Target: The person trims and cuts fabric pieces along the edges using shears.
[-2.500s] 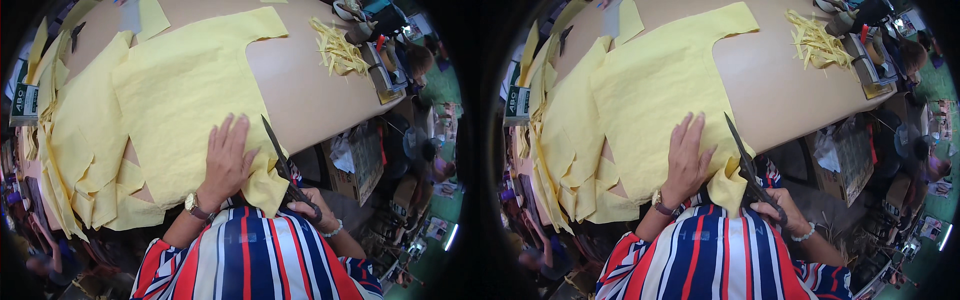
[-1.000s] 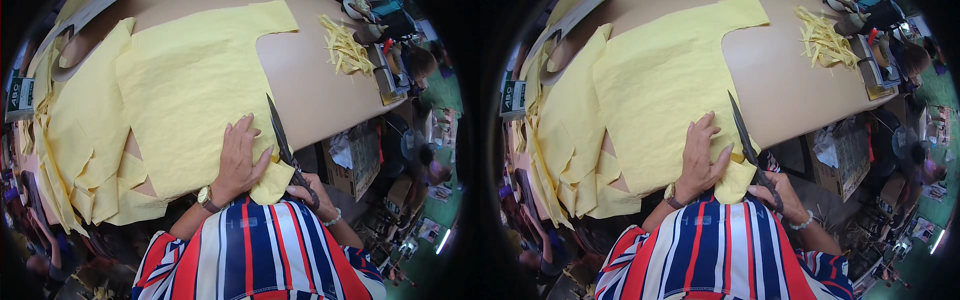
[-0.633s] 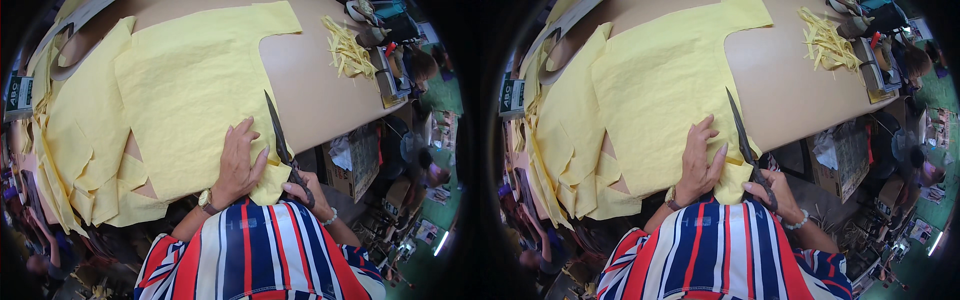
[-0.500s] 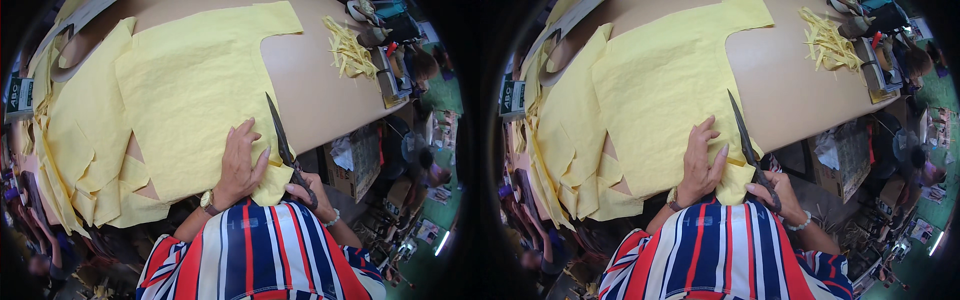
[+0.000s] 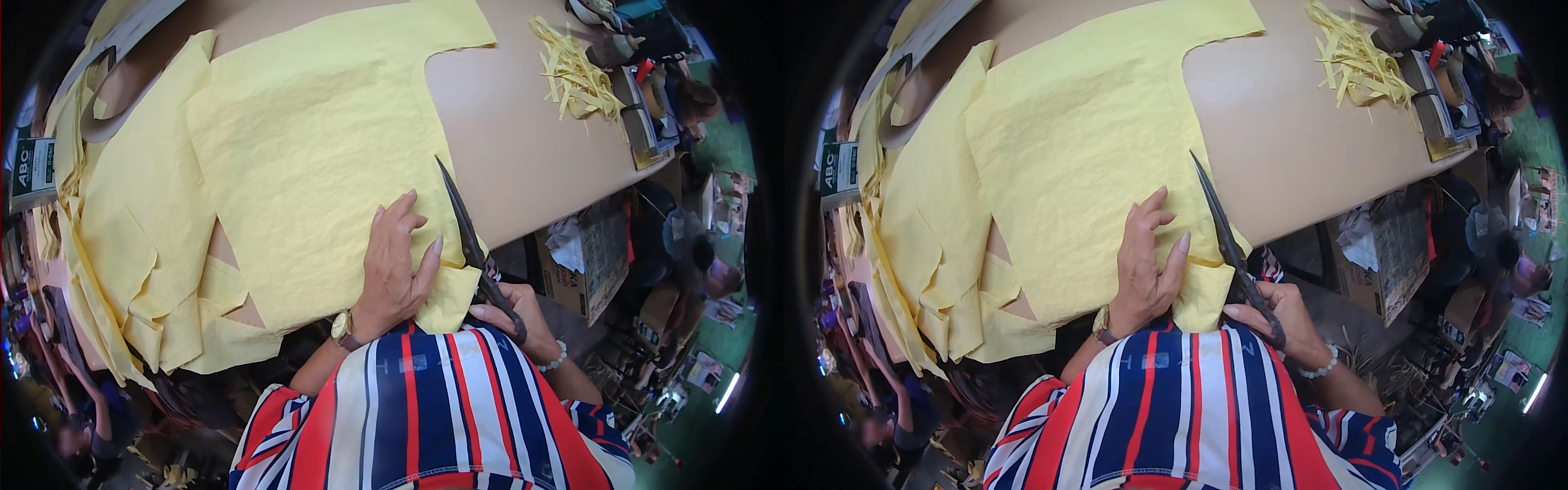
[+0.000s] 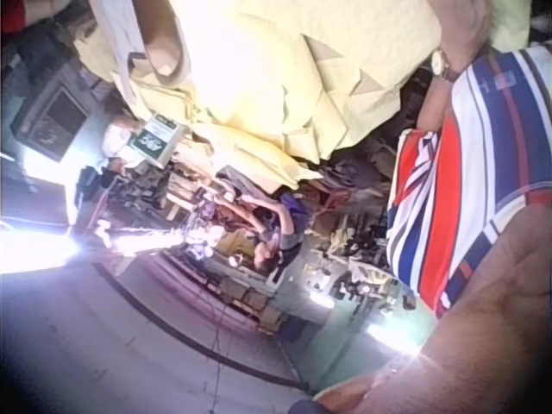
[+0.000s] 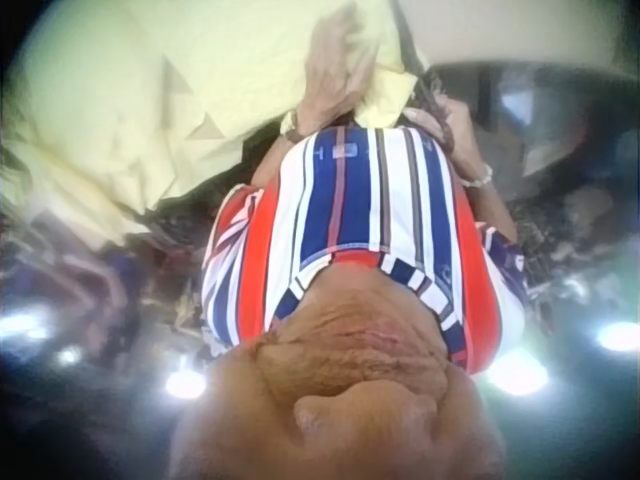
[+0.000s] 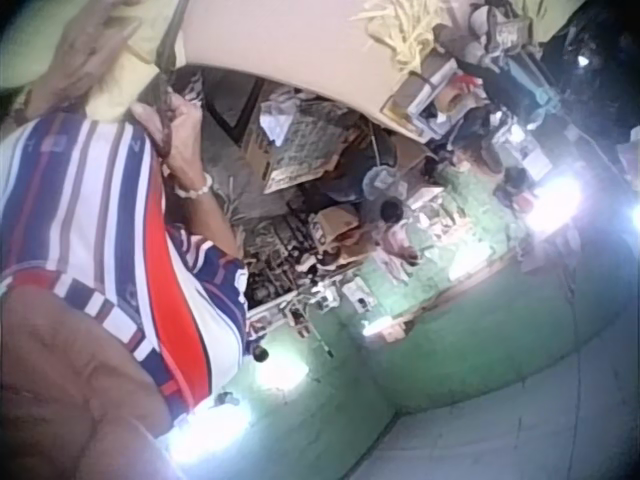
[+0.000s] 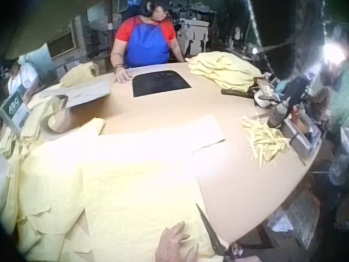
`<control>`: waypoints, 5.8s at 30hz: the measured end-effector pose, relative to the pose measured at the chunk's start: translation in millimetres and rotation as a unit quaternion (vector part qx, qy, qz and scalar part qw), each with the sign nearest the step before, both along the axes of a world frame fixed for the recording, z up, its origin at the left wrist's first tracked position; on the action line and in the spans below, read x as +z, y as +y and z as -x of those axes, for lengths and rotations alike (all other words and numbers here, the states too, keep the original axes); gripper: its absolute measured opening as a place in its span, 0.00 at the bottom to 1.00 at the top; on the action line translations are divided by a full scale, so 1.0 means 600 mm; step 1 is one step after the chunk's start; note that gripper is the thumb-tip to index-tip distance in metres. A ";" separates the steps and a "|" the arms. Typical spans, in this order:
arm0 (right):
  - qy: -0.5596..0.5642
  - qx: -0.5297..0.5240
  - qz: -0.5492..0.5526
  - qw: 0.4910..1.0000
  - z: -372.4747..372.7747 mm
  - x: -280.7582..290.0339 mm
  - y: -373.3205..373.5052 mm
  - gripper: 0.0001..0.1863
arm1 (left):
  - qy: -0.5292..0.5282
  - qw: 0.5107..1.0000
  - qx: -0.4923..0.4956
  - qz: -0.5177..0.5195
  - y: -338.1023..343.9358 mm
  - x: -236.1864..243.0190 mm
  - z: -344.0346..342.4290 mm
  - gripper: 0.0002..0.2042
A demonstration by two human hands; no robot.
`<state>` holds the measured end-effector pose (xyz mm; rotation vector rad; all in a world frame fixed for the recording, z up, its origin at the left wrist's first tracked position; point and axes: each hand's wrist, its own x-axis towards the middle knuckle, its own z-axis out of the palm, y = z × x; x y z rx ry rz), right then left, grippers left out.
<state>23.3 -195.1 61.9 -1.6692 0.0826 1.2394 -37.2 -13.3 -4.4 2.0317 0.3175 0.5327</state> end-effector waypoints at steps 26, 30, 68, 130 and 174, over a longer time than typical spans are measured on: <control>-0.027 0.030 0.049 0.998 -0.020 0.003 0.016 0.13 | 0.015 1.000 -0.003 0.000 0.002 0.004 0.000 0.23; -0.019 0.021 0.046 0.999 -0.036 0.010 0.032 0.11 | 0.017 1.000 -0.002 0.009 -0.003 0.003 0.002 0.25; -0.023 0.022 0.019 0.999 -0.070 0.002 0.063 0.10 | 0.140 0.930 -0.051 -0.335 0.147 -0.018 -0.121 0.31; 0.004 -0.031 -0.064 0.997 -0.083 -0.023 0.110 0.09 | 0.257 0.934 -0.121 -0.216 0.197 0.047 -0.187 0.23; -0.009 -0.071 -0.092 0.993 -0.079 -0.041 0.145 0.11 | 0.117 0.922 0.009 -0.368 0.238 -0.035 -0.218 0.27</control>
